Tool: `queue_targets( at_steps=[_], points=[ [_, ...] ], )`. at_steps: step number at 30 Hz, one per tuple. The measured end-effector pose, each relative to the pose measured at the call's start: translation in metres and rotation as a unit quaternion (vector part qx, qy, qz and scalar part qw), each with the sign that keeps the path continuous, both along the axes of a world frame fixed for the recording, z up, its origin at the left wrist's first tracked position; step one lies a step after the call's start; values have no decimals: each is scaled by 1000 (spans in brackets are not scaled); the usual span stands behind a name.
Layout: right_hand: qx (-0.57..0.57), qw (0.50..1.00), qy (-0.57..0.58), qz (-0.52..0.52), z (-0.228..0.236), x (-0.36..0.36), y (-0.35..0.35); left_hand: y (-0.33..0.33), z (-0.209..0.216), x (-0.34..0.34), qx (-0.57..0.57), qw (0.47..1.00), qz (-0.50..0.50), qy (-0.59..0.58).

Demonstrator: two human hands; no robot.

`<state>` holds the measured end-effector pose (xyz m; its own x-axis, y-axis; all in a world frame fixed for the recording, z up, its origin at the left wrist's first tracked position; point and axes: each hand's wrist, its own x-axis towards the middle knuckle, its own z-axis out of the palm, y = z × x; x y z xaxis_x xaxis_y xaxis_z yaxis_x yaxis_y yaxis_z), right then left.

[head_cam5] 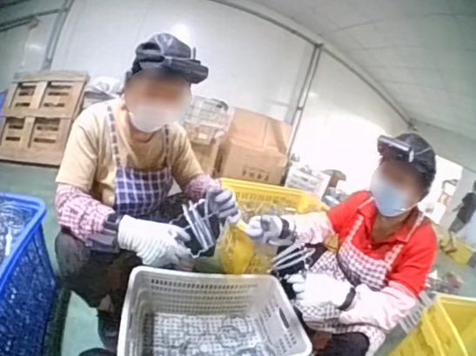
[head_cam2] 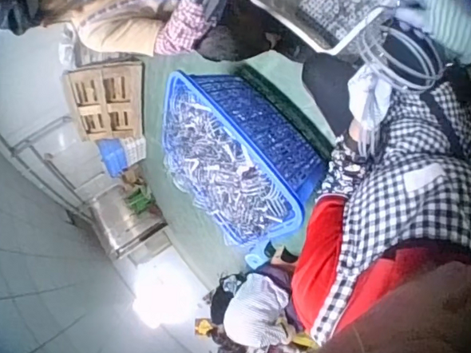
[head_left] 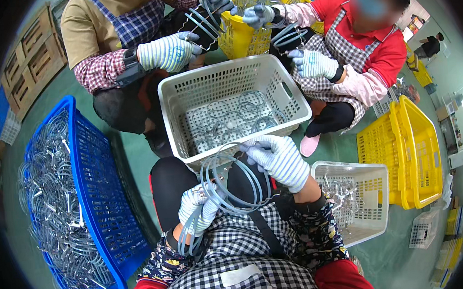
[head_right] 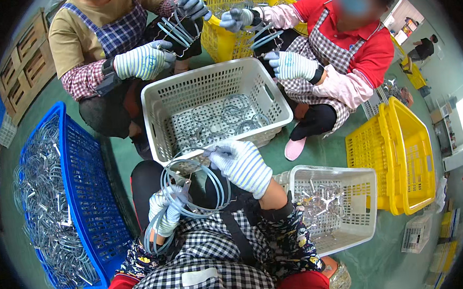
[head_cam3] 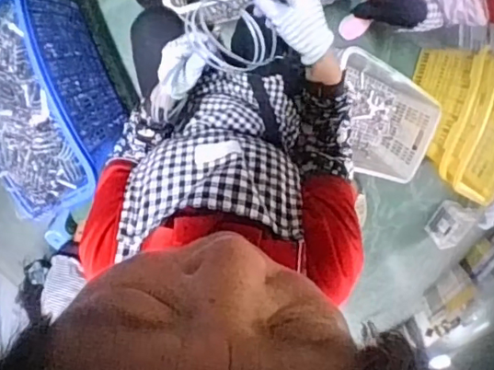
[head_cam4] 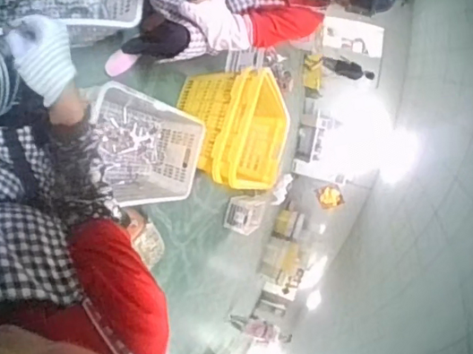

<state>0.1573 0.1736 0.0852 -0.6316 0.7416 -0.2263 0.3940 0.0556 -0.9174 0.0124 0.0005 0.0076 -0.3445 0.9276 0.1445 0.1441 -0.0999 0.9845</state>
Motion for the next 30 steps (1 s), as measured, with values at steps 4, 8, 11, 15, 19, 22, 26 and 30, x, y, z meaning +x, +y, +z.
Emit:
queue_targets(
  at_steps=[4, 8, 11, 15, 19, 22, 26, 30],
  points=[
    [107, 994, 30, -9, -19, 0, 5, 6, -5, -5, -12, 999, 19, 26],
    [46, 996, 74, -6, -36, -6, 1, 8, -2, -1, -34, 998, 17, -40],
    [224, 960, 90, -141, -37, 12, 8, 13, 14, -3, -115, 989, 55, -72],
    [247, 949, 138, -142, 3, 23, -31, 16, 1, -10, -129, 983, 91, -95],
    [323, 919, 42, 222, 16, -9, -87, 30, 5, -9, -120, 981, 117, -98],
    [335, 903, 13, 268, -11, -30, -113, 37, -2, -11, -63, 989, 135, -8],
    [329, 924, 76, 182, -19, -32, -111, 37, -2, -13, -25, 983, 178, 36],
    [250, 956, 146, 45, -16, -13, -79, 24, -15, -23, -31, 987, 129, -87]
  ],
)
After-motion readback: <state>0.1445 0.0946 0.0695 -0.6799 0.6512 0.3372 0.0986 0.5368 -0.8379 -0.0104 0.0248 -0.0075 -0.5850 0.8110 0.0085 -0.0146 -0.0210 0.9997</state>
